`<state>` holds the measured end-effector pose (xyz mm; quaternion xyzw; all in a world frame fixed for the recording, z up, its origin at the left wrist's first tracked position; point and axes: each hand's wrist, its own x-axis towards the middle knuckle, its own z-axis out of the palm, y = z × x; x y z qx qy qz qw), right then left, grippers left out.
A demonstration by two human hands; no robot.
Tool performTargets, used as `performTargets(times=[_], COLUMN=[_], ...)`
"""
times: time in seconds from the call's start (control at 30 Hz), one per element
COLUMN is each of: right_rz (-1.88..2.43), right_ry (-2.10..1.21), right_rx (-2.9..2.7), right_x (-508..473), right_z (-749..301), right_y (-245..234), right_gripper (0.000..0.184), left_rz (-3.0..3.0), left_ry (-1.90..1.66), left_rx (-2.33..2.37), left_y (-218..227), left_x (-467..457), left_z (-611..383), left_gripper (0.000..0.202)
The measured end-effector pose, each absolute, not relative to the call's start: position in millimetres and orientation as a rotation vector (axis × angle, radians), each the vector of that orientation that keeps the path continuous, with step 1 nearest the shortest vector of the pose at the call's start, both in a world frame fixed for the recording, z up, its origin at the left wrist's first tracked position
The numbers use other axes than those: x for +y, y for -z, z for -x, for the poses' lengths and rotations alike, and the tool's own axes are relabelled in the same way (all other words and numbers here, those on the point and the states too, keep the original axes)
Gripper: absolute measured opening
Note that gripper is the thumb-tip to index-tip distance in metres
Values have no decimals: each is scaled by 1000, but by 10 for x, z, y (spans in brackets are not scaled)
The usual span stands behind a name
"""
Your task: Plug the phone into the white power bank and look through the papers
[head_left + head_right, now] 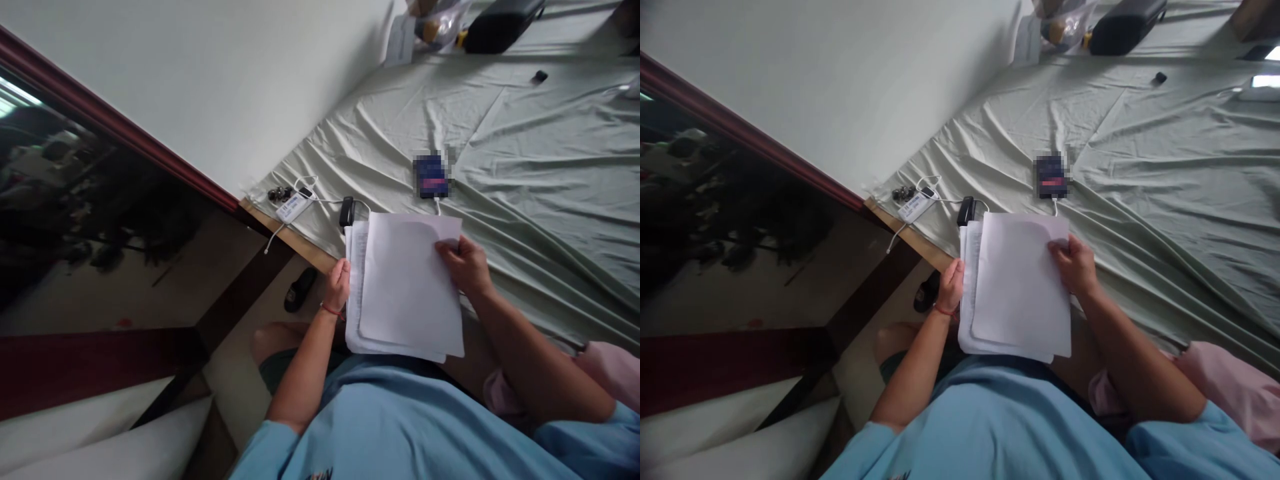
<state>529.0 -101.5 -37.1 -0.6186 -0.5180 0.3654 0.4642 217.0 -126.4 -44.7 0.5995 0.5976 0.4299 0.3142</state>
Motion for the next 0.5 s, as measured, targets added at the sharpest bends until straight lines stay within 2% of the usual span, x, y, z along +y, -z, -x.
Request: performTargets(times=[0.5], right_rz=[1401], right_ry=[-1053], right_rx=[-1214], right_x=[-1045], right_z=[-5224], right_y=[309], right_gripper=[29], left_rz=[-1413], left_ry=[-1194], left_rx=[1534], left_y=[438], left_x=[-1287], left_z=[-2218], left_gripper=[45])
